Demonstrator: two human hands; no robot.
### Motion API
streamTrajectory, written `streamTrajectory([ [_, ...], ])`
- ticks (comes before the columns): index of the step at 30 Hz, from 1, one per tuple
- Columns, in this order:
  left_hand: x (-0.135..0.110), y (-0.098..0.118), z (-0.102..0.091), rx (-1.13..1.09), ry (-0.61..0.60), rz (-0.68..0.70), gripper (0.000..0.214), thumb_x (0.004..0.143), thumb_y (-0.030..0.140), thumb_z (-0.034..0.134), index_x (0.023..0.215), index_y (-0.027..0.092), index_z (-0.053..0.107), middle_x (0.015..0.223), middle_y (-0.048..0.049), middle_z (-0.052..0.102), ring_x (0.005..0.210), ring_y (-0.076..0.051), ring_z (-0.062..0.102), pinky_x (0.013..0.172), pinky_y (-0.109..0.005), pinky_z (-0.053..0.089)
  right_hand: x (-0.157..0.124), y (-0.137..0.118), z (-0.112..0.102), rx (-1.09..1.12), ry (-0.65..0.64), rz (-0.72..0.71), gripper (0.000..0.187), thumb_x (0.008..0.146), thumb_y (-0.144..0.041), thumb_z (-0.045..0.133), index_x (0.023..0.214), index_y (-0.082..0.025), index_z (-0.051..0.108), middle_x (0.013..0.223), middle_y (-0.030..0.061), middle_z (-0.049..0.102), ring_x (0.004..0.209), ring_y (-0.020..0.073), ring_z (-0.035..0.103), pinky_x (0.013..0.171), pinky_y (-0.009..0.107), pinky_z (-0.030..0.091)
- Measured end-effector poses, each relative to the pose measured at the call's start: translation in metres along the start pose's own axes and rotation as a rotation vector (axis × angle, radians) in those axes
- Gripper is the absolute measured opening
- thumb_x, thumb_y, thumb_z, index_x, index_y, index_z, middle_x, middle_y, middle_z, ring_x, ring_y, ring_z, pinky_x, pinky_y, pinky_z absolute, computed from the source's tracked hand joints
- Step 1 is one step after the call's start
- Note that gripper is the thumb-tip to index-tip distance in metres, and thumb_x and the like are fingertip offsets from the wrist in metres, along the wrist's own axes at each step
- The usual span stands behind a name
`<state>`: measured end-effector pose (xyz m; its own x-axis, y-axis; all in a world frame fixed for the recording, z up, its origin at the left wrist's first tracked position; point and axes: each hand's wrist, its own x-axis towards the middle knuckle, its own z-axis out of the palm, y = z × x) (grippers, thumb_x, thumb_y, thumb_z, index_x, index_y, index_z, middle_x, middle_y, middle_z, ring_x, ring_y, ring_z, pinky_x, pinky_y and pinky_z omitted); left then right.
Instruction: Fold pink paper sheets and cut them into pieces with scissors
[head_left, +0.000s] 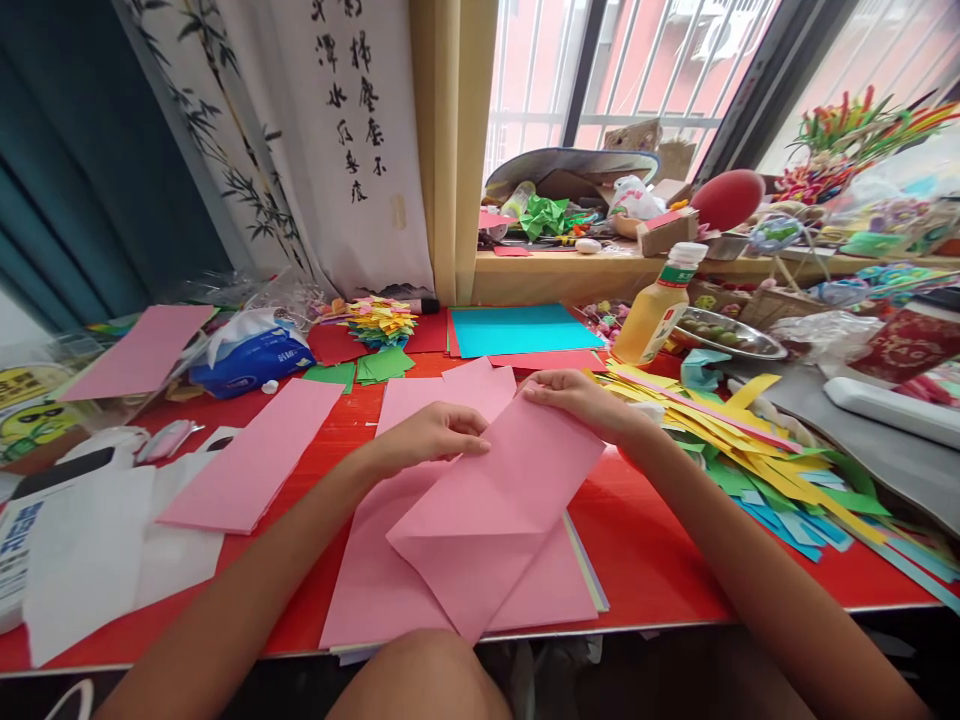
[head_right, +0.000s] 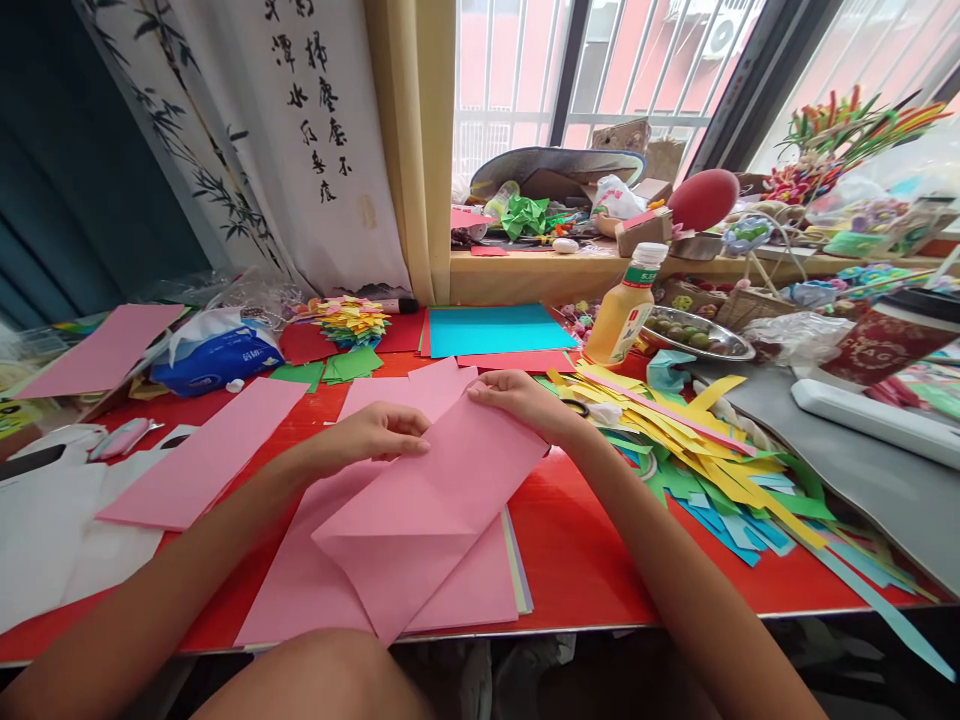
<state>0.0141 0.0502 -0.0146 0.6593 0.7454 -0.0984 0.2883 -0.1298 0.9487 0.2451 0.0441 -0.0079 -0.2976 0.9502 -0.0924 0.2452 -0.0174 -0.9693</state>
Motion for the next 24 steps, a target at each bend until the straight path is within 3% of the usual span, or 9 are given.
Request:
streamTrajectory([
  [3,0.006,-0.009,0.011,-0.117,0.115,-0.023,0.012,0.068,0.029,0.063,0.07,0.017,0.061,0.054,0.0028,0.048,0.04,-0.004,0.036,0.033,-0.016,0.024,0.004,0.004,-0.01,0.093,0.039,-0.012,0.032,0.072,-0.046,0.061,0.084,-0.017,0.062,0.071,0.0027,0.061,0.053,0.0099,0.054,0.043,0.019,0.04],
  [6,0.012,-0.018,0.015,-0.209,0.256,0.012,0.017,0.068,0.031,0.063,0.069,0.016,0.054,0.049,0.0051,0.044,0.037,-0.005,0.041,0.033,-0.017,0.031,0.01,0.01,-0.025,0.268,0.093,-0.117,0.031,0.074,-0.046,0.059,0.086,-0.017,0.063,0.072,0.0028,0.061,0.058,0.0102,0.056,0.052,0.021,0.045],
  [9,0.013,-0.02,0.017,-0.224,0.183,0.021,0.022,0.07,0.032,0.062,0.068,0.017,0.047,0.051,0.0035,0.049,0.042,-0.01,0.052,0.036,-0.019,0.04,0.015,0.014,-0.032,0.381,0.089,-0.165,0.031,0.074,-0.04,0.06,0.098,-0.02,0.061,0.08,0.0024,0.062,0.066,0.0112,0.058,0.062,0.024,0.048],
  [12,0.012,-0.016,0.018,-0.181,0.142,0.051,0.02,0.072,0.033,0.06,0.074,0.016,0.049,0.06,0.0015,0.051,0.047,-0.01,0.055,0.037,-0.02,0.043,0.013,0.013,-0.023,0.309,0.107,-0.183,0.036,0.071,-0.034,0.064,0.106,-0.023,0.059,0.08,0.0006,0.06,0.063,0.0093,0.055,0.055,0.021,0.045],
  [16,0.009,-0.009,0.014,-0.142,0.386,0.229,0.032,0.075,0.03,0.056,0.105,0.021,0.048,0.09,-0.003,0.051,0.053,-0.007,0.055,0.039,-0.02,0.046,0.008,0.008,-0.006,0.138,0.114,-0.282,0.032,0.076,-0.036,0.059,0.105,-0.023,0.06,0.075,-0.0007,0.054,0.062,0.0088,0.051,0.051,0.02,0.041],
  [18,0.008,-0.007,0.01,-0.119,0.467,0.302,0.037,0.076,0.028,0.054,0.112,0.023,0.046,0.094,-0.0029,0.049,0.056,-0.007,0.054,0.039,-0.02,0.047,0.006,0.006,-0.002,0.05,0.122,-0.338,0.031,0.078,-0.037,0.056,0.105,-0.023,0.059,0.067,-0.0024,0.049,0.058,0.0082,0.048,0.049,0.02,0.039],
  [24,0.002,-0.001,0.006,0.006,0.536,0.374,0.021,0.079,0.029,0.052,0.096,0.017,0.056,0.075,-0.0007,0.051,0.059,-0.008,0.051,0.044,-0.019,0.046,0.005,0.005,0.003,-0.13,0.192,-0.433,0.028,0.081,-0.039,0.052,0.104,-0.024,0.057,0.063,-0.0032,0.045,0.051,0.0074,0.04,0.043,0.02,0.032],
])
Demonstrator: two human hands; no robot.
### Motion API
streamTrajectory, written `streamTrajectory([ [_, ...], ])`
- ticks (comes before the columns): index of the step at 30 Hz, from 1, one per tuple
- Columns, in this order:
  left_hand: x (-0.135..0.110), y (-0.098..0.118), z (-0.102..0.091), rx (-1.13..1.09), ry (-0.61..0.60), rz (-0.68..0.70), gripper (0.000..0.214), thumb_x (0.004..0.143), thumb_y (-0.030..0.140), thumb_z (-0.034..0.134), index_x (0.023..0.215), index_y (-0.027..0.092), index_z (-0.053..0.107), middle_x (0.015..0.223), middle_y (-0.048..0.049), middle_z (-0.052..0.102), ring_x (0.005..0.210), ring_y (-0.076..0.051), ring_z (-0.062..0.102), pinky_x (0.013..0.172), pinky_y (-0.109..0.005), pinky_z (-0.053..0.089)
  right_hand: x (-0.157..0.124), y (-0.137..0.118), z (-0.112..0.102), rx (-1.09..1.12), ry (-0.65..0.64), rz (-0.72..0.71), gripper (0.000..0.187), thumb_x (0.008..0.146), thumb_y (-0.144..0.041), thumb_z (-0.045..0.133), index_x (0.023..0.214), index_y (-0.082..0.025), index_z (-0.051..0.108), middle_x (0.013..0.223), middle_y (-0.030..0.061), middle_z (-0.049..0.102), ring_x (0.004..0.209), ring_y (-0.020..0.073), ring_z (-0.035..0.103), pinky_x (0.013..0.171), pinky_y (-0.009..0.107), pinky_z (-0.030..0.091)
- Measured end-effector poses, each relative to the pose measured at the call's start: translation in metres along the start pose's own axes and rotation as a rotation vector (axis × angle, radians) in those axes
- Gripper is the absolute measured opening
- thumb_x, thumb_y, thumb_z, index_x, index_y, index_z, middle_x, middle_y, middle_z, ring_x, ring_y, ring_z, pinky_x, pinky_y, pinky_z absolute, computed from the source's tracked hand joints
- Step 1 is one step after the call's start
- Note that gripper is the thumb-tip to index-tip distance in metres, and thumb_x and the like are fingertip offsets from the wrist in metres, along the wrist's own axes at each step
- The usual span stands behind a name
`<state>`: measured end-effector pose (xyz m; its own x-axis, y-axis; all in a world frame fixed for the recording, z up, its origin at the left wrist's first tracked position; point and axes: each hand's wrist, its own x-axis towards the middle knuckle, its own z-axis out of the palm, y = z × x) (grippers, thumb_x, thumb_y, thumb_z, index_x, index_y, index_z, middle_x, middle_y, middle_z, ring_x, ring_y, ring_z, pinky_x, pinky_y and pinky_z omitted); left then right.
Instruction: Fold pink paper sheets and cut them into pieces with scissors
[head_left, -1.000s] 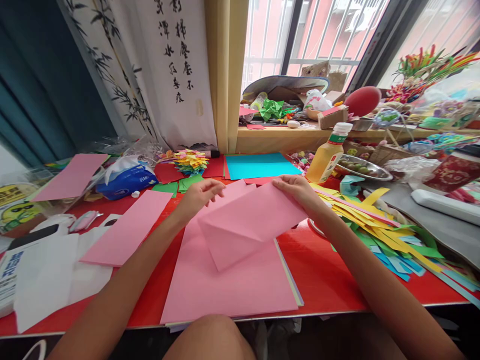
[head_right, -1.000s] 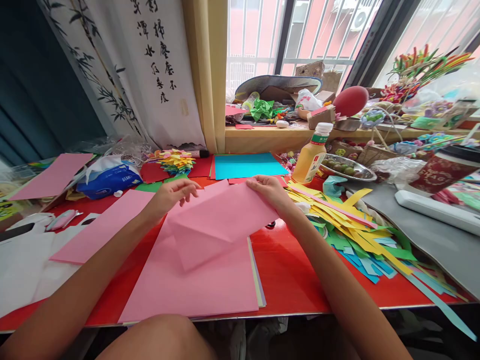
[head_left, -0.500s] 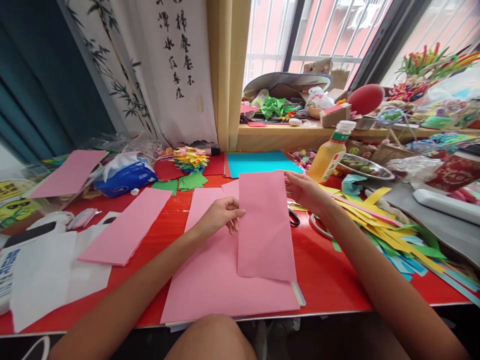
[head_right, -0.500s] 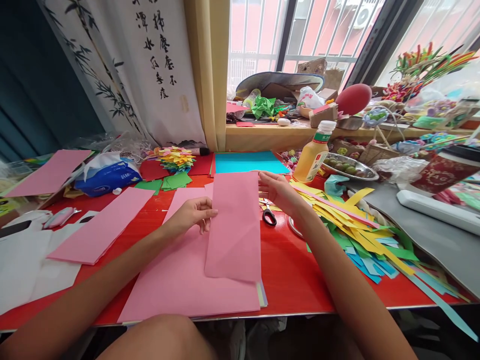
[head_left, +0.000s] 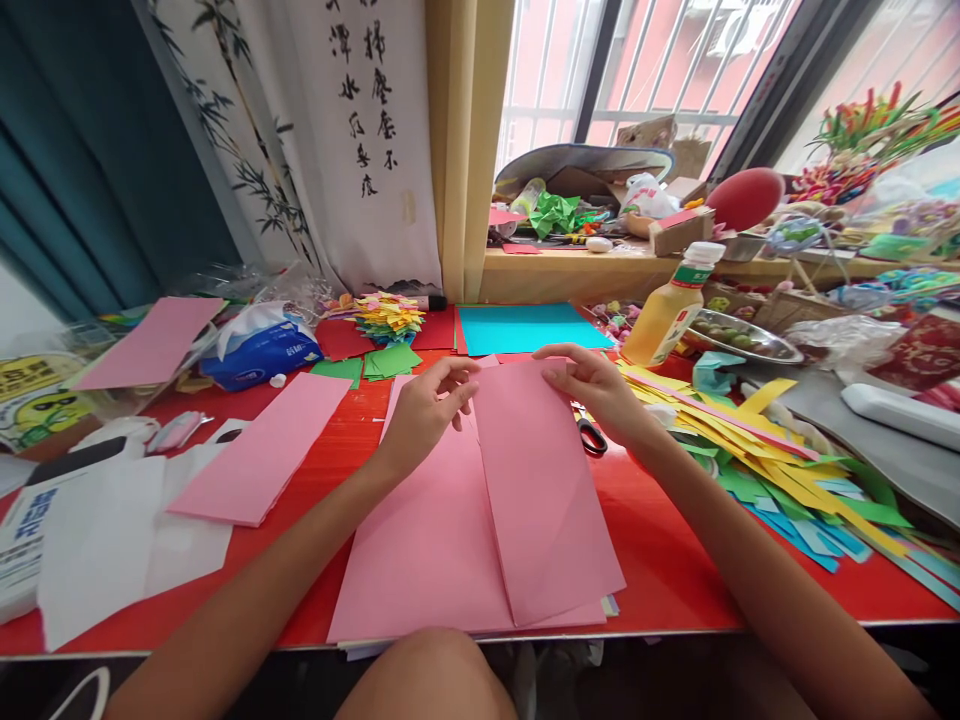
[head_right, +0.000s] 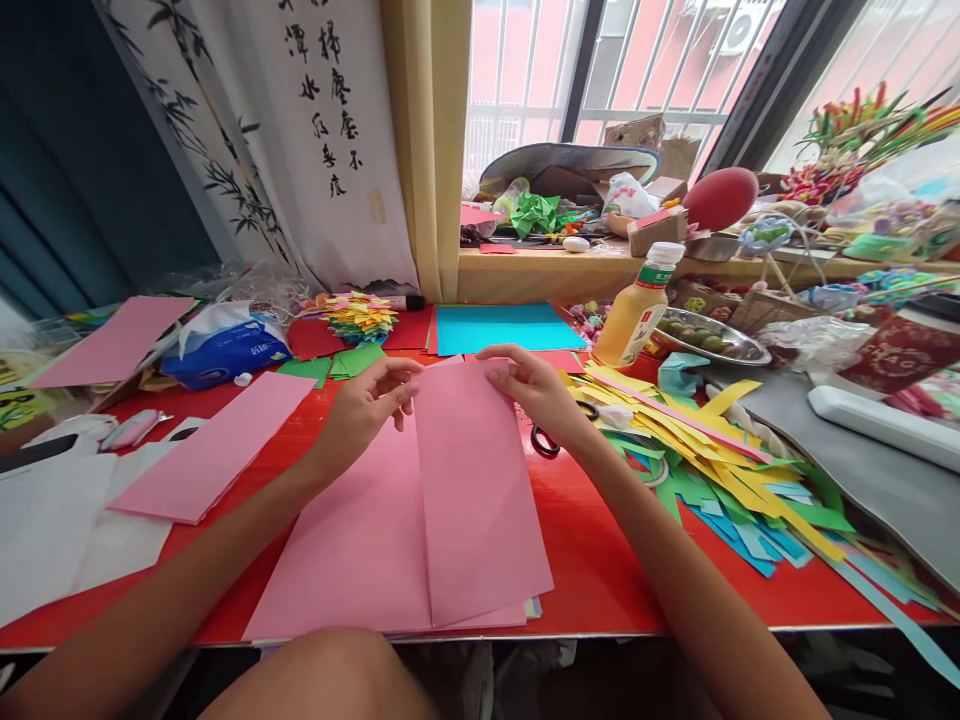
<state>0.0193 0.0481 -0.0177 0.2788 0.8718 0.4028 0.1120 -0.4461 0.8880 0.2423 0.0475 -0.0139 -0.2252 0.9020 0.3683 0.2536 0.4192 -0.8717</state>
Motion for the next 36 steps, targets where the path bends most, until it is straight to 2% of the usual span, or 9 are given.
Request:
streamTrajectory([
  [10,0.0,0.005,0.0,0.076,-0.029,-0.087,0.019,0.075,0.029,0.057,0.09,0.017,0.053,0.068,0.0038,0.046,0.052,-0.006,0.049,0.047,-0.019,0.044,-0.002,-0.008,0.005,0.025,-0.028,-0.012,0.026,0.081,-0.039,0.053,0.101,-0.022,0.056,0.067,-0.0019,0.048,0.053,0.008,0.044,0.042,0.019,0.033],
  [19,-0.001,0.006,0.001,0.08,0.007,-0.132,0.016,0.073,0.029,0.059,0.071,0.017,0.049,0.062,0.0041,0.051,0.05,-0.006,0.052,0.052,-0.021,0.043,-0.004,-0.012,0.004,-0.067,0.003,-0.042,0.024,0.08,-0.037,0.054,0.097,-0.02,0.06,0.06,-0.004,0.037,0.051,0.0067,0.036,0.042,0.02,0.027],
  [27,-0.003,0.007,0.001,0.087,0.072,-0.083,0.016,0.073,0.031,0.06,0.07,0.018,0.05,0.07,0.0029,0.056,0.048,-0.006,0.049,0.051,-0.022,0.041,-0.005,-0.019,0.004,-0.119,0.028,-0.016,0.022,0.078,-0.033,0.058,0.094,-0.02,0.064,0.056,-0.0056,0.029,0.049,0.0059,0.032,0.043,0.021,0.026],
  [36,-0.004,0.009,0.002,0.044,0.118,-0.055,0.015,0.071,0.027,0.06,0.067,0.017,0.051,0.062,0.0034,0.052,0.047,-0.006,0.046,0.044,-0.019,0.041,-0.007,-0.027,0.005,-0.089,0.006,0.095,0.028,0.074,-0.035,0.06,0.095,-0.016,0.062,0.06,-0.0012,0.053,0.057,0.0104,0.049,0.049,0.023,0.038],
])
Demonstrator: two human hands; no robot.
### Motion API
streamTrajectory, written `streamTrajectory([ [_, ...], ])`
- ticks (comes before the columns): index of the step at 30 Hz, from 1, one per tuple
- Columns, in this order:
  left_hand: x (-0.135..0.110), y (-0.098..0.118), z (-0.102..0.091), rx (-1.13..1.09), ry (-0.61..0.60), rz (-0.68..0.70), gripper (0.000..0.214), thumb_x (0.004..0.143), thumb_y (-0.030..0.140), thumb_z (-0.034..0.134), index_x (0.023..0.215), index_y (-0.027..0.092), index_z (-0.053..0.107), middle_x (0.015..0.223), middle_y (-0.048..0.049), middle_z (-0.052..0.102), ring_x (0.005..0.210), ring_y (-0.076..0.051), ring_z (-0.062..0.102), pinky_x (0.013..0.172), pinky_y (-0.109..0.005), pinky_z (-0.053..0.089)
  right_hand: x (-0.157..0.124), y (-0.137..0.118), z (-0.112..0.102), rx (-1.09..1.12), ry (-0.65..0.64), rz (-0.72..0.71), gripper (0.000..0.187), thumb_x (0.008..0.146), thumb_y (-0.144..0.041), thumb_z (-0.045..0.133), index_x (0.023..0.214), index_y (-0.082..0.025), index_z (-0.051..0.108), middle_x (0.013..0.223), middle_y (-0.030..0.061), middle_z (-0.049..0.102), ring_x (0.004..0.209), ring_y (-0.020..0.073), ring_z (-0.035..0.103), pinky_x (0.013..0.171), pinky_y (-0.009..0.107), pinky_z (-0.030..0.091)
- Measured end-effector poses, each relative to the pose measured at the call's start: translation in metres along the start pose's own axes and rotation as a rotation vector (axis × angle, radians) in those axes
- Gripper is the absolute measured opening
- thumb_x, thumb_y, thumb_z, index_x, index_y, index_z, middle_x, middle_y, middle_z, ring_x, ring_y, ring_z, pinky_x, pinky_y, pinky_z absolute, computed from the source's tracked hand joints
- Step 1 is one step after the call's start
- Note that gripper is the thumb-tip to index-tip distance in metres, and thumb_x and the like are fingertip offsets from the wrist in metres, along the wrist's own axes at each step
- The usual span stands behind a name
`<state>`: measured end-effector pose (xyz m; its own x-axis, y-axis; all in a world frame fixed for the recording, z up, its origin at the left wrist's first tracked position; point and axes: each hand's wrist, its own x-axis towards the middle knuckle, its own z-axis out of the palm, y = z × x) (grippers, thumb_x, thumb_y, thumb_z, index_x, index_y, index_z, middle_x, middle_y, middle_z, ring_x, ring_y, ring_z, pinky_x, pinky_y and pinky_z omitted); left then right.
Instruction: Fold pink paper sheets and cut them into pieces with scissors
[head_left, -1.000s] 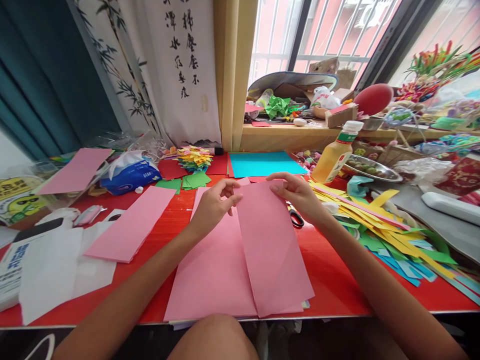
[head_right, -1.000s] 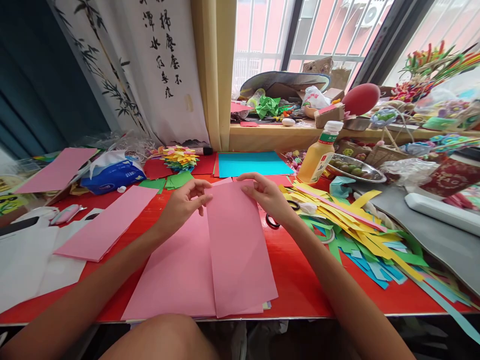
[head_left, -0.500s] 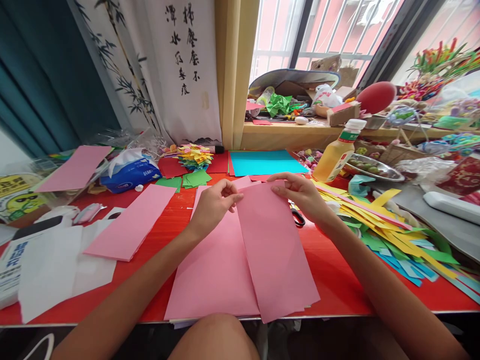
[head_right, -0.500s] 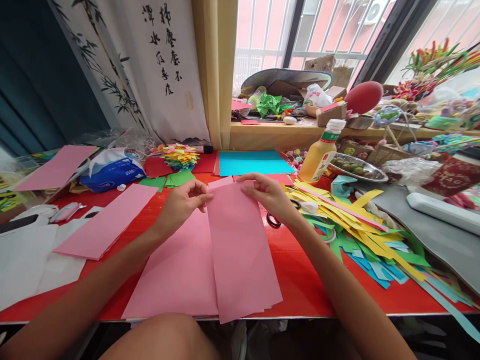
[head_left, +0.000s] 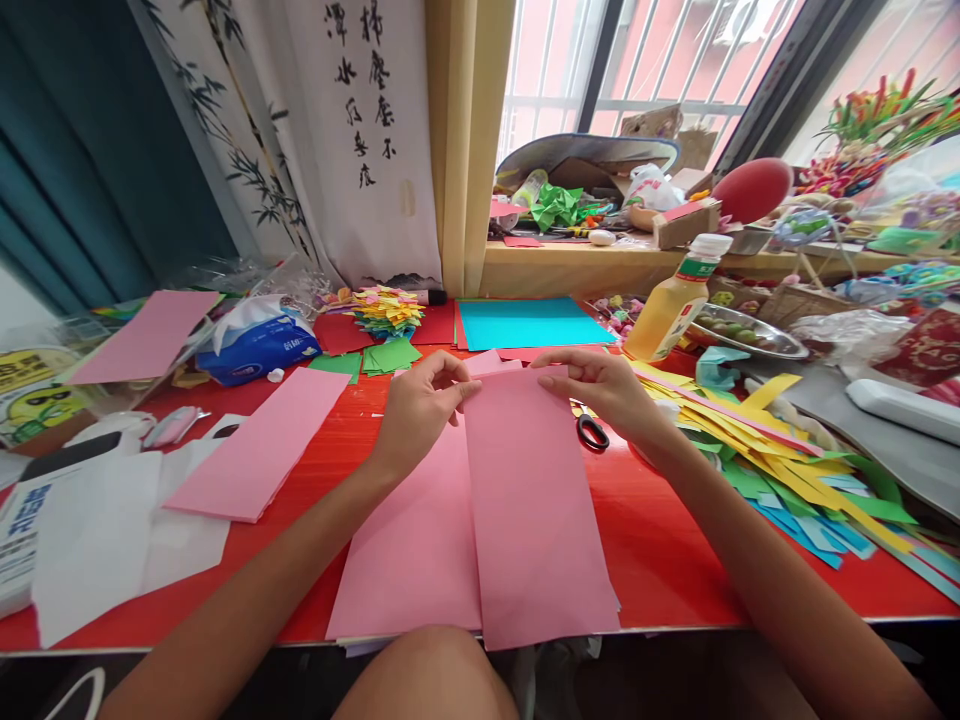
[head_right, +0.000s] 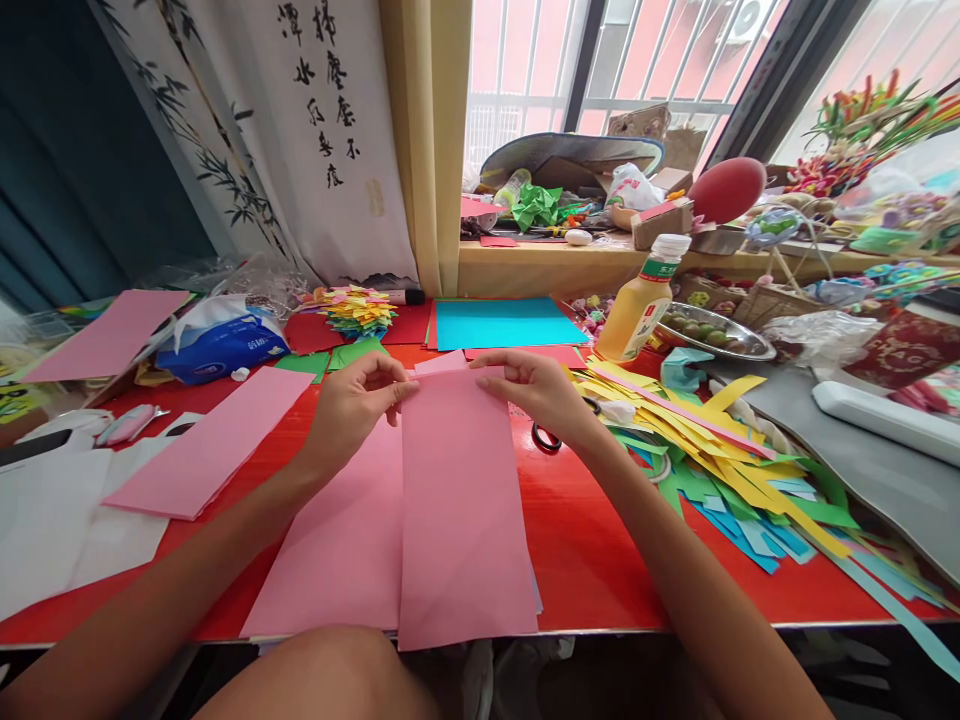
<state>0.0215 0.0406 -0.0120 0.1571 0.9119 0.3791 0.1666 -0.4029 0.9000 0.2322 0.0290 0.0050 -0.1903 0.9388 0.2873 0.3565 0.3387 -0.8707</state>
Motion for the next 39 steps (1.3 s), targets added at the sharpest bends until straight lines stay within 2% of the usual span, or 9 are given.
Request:
streamTrajectory([
  [6,0.0,0.0,0.0,-0.022,0.009,-0.005,0.017,0.07,0.03,0.062,0.067,0.017,0.052,0.059,0.0033,0.051,0.047,-0.006,0.046,0.042,-0.019,0.042,-0.001,-0.001,-0.002,-0.005,-0.031,-0.002,0.029,0.074,-0.037,0.06,0.094,-0.016,0.063,0.07,0.0027,0.06,0.063,0.0132,0.055,0.055,0.026,0.043],
  [12,0.0,0.002,0.001,-0.029,-0.022,0.017,0.014,0.071,0.029,0.061,0.071,0.017,0.052,0.061,0.0035,0.051,0.047,-0.006,0.046,0.042,-0.018,0.041,0.0,0.004,0.0,-0.015,-0.022,-0.035,0.024,0.075,-0.035,0.06,0.091,-0.017,0.061,0.062,-0.0005,0.055,0.055,0.0094,0.049,0.046,0.022,0.036],
  [15,-0.001,0.002,0.001,0.014,-0.046,0.034,0.01,0.075,0.028,0.056,0.078,0.018,0.056,0.062,0.0029,0.052,0.048,-0.006,0.046,0.042,-0.018,0.04,0.002,0.008,0.002,-0.016,-0.013,-0.111,0.022,0.075,-0.035,0.059,0.088,-0.017,0.061,0.077,0.0021,0.06,0.059,0.009,0.049,0.048,0.022,0.037],
  [19,-0.002,0.002,0.001,0.051,-0.048,0.049,0.01,0.076,0.027,0.055,0.078,0.018,0.057,0.066,0.0021,0.055,0.048,-0.006,0.046,0.043,-0.018,0.04,0.003,0.011,0.004,-0.159,0.017,-0.21,0.022,0.078,-0.034,0.056,0.092,-0.019,0.064,0.092,0.0039,0.063,0.076,0.0138,0.055,0.061,0.026,0.042],
  [22,-0.003,0.002,0.001,0.057,-0.04,0.049,0.01,0.076,0.027,0.055,0.078,0.018,0.057,0.067,0.0021,0.055,0.048,-0.006,0.047,0.044,-0.018,0.04,0.001,0.01,0.004,-0.253,0.029,-0.209,0.026,0.079,-0.035,0.054,0.097,-0.021,0.065,0.094,0.0038,0.065,0.083,0.0174,0.057,0.068,0.028,0.044],
  [30,-0.003,0.004,0.002,0.137,-0.009,0.071,0.016,0.077,0.028,0.054,0.086,0.019,0.064,0.075,0.0,0.061,0.047,-0.006,0.046,0.047,-0.02,0.041,0.001,0.008,0.004,-0.325,0.044,-0.241,0.025,0.079,-0.032,0.054,0.098,-0.022,0.066,0.095,0.0033,0.067,0.086,0.0196,0.06,0.071,0.03,0.046],
  [39,-0.003,0.002,0.001,0.165,-0.016,0.106,0.016,0.078,0.026,0.051,0.081,0.019,0.065,0.071,0.0006,0.057,0.047,-0.006,0.045,0.048,-0.021,0.039,0.001,0.008,0.005,-0.245,0.007,-0.22,0.023,0.079,-0.033,0.053,0.092,-0.021,0.067,0.092,0.004,0.067,0.084,0.0193,0.061,0.074,0.031,0.047],
])
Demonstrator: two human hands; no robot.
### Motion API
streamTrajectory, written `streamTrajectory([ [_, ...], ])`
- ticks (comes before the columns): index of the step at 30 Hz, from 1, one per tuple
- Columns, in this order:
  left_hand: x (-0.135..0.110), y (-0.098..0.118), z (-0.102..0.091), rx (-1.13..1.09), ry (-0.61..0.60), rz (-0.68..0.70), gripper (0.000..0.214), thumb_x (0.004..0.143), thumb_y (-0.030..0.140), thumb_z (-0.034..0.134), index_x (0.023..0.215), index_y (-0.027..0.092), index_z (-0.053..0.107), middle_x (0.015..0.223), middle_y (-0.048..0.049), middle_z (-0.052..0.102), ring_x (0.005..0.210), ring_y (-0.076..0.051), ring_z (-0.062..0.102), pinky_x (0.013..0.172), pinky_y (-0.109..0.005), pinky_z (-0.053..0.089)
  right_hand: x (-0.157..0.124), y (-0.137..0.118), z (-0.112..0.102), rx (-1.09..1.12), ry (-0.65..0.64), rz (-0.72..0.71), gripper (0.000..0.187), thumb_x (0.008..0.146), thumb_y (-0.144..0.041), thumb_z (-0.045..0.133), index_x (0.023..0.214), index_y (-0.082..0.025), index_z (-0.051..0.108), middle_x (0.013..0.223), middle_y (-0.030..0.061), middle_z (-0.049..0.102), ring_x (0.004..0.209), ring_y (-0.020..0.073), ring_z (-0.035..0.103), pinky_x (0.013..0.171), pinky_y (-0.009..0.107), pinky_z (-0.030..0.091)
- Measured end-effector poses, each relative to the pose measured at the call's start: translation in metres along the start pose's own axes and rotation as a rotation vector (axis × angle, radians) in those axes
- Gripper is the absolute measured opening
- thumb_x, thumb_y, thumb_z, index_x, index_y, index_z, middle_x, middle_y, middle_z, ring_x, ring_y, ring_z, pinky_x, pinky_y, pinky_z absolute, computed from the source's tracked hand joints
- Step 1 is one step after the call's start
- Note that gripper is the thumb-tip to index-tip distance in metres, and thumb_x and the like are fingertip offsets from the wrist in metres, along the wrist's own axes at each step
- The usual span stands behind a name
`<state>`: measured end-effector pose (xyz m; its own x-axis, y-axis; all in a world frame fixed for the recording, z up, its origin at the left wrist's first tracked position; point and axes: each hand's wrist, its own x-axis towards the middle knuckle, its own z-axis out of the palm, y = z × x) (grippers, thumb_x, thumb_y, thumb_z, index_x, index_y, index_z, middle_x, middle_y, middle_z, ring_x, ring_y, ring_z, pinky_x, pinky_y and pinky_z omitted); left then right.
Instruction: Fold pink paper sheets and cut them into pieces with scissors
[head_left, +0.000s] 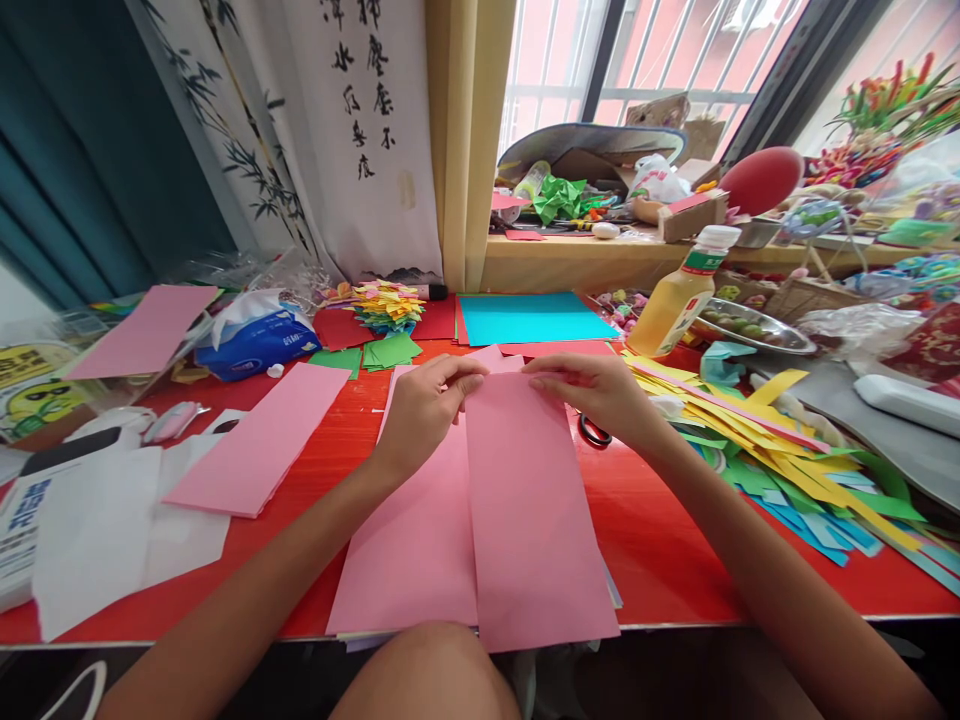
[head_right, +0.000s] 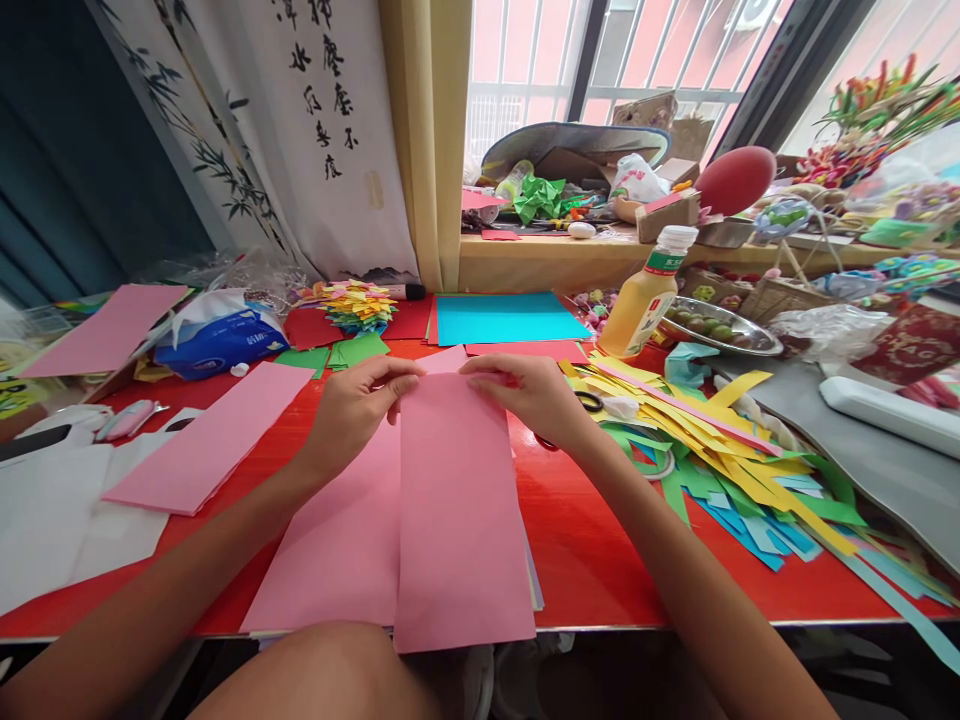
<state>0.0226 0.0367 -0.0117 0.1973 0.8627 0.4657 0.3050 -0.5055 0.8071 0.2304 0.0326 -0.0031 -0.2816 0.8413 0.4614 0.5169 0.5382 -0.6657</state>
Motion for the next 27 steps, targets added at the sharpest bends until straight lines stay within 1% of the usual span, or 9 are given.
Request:
streamTrajectory([
  [5,0.0,-0.002,0.001,-0.014,-0.013,-0.009,0.016,0.079,0.027,0.05,0.076,0.018,0.063,0.068,0.0012,0.056,0.046,-0.006,0.043,0.047,-0.021,0.037,0.0,0.0,0.001,0.032,-0.042,0.015,0.024,0.079,-0.035,0.053,0.092,-0.021,0.067,0.09,0.0036,0.067,0.082,0.0189,0.061,0.072,0.03,0.046],
  [9,0.0,-0.001,0.002,0.006,-0.012,-0.022,0.016,0.079,0.027,0.049,0.074,0.018,0.061,0.07,0.001,0.058,0.047,-0.006,0.043,0.047,-0.021,0.036,0.0,0.0,0.001,-0.001,-0.048,-0.005,0.022,0.08,-0.032,0.052,0.092,-0.022,0.067,0.093,0.0032,0.067,0.085,0.0191,0.061,0.074,0.03,0.047],
  [12,0.0,-0.002,0.001,0.021,-0.012,-0.032,0.017,0.08,0.028,0.048,0.075,0.018,0.061,0.073,0.0004,0.06,0.048,-0.007,0.045,0.048,-0.021,0.036,0.001,0.0,0.001,-0.032,-0.045,-0.016,0.021,0.08,-0.03,0.052,0.092,-0.023,0.067,0.094,0.0029,0.067,0.086,0.0192,0.061,0.075,0.031,0.046],
  [14,0.0,-0.002,0.001,0.058,-0.022,-0.022,0.018,0.081,0.029,0.047,0.076,0.019,0.061,0.075,-0.0003,0.061,0.053,-0.009,0.048,0.05,-0.021,0.037,0.001,0.001,0.001,-0.026,-0.037,-0.012,0.021,0.08,-0.031,0.052,0.091,-0.022,0.067,0.093,0.0029,0.067,0.086,0.0192,0.061,0.075,0.031,0.047],
  [17,0.0,-0.001,0.001,0.163,-0.046,0.055,0.016,0.081,0.026,0.048,0.077,0.02,0.062,0.08,-0.0008,0.062,0.068,-0.012,0.053,0.057,-0.021,0.039,0.0,0.0,0.003,0.015,-0.031,0.006,0.021,0.08,-0.031,0.051,0.088,-0.022,0.068,0.09,0.0027,0.068,0.083,0.0188,0.061,0.073,0.03,0.047],
  [19,0.0,0.0,0.002,0.212,-0.087,0.113,0.014,0.081,0.025,0.049,0.078,0.021,0.062,0.083,-0.0005,0.061,0.075,-0.012,0.054,0.062,-0.021,0.04,0.0,-0.001,0.005,0.03,-0.037,0.013,0.02,0.08,-0.03,0.052,0.086,-0.021,0.068,0.089,0.0024,0.068,0.082,0.018,0.061,0.072,0.029,0.047],
  [22,-0.003,0.001,0.005,0.244,-0.157,0.169,0.013,0.082,0.027,0.049,0.085,0.021,0.06,0.087,-0.0006,0.061,0.079,-0.012,0.054,0.067,-0.021,0.041,-0.001,-0.003,0.008,0.04,-0.049,0.028,0.02,0.08,-0.028,0.051,0.087,-0.021,0.068,0.089,0.0023,0.068,0.082,0.0174,0.061,0.071,0.028,0.046],
  [27,-0.006,-0.004,0.008,0.316,-0.182,0.279,0.014,0.084,0.024,0.046,0.092,0.02,0.057,0.094,-0.0023,0.06,0.086,-0.012,0.054,0.077,-0.024,0.041,-0.002,0.0,0.012,0.068,-0.054,0.054,0.021,0.08,-0.03,0.051,0.088,-0.021,0.069,0.088,0.0025,0.068,0.08,0.0174,0.06,0.069,0.028,0.046],
])
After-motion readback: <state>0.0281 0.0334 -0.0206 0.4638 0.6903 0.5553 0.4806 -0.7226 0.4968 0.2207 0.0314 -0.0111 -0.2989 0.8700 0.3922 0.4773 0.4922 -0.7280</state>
